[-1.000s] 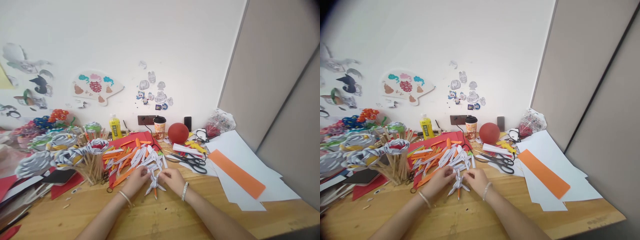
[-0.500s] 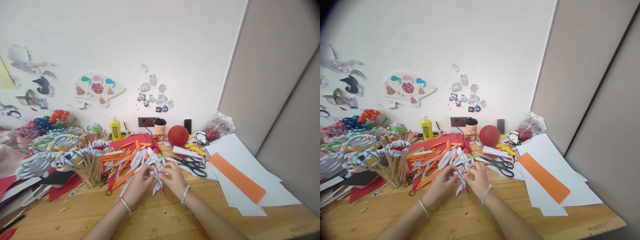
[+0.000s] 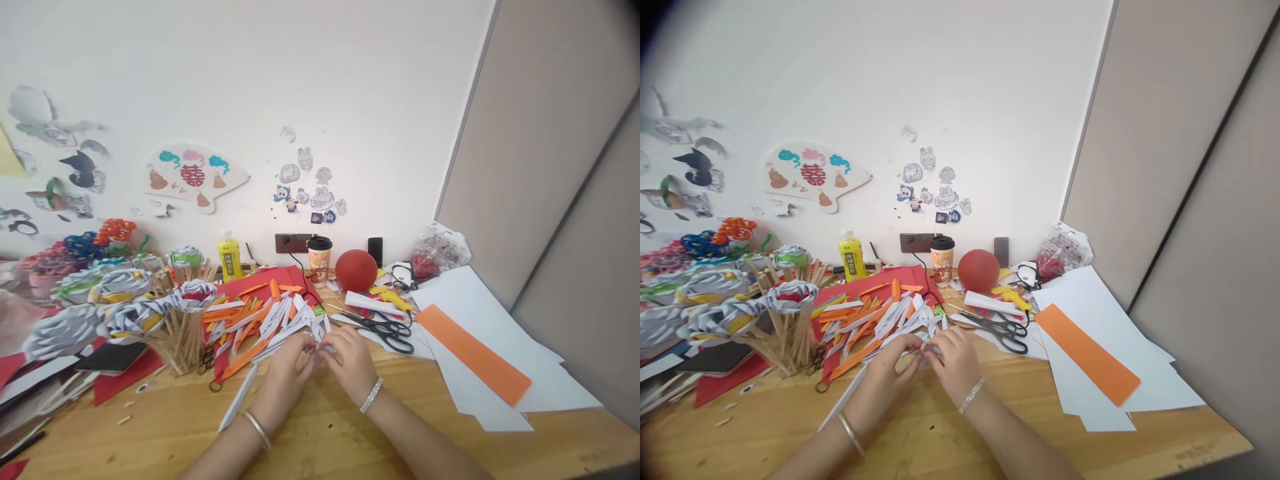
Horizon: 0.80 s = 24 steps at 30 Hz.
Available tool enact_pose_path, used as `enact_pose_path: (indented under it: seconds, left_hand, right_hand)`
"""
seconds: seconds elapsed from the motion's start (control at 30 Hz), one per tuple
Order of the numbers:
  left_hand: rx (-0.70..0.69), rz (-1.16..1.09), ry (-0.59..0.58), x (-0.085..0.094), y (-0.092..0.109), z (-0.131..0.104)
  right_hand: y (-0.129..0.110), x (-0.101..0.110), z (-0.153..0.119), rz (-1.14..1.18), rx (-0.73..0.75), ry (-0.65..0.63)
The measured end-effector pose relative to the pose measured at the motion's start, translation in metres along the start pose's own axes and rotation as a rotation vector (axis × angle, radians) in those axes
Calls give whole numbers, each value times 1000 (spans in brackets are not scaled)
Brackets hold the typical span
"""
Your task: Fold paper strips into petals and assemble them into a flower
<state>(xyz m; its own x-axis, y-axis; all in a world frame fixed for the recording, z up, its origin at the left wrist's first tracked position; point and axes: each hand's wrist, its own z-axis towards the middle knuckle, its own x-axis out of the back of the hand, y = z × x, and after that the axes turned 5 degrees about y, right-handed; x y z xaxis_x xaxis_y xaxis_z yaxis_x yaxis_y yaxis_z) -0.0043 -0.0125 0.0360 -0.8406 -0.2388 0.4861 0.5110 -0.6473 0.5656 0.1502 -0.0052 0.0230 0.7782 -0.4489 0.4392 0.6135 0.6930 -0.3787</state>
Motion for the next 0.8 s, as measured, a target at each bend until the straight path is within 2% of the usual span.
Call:
enact_pose_path:
  seconds: [0.2, 0.5, 0.8]
  left_hand:
    - [-43, -6, 4, 7, 0, 1]
    - [-145, -13, 24, 9, 0, 0]
    - [-100, -25, -3, 9, -3, -2]
  right_hand:
    - [-1, 1, -2, 104, -4, 14]
    - [-1, 4, -3, 58, 36, 31]
    - [-5, 6, -2, 95, 24, 60]
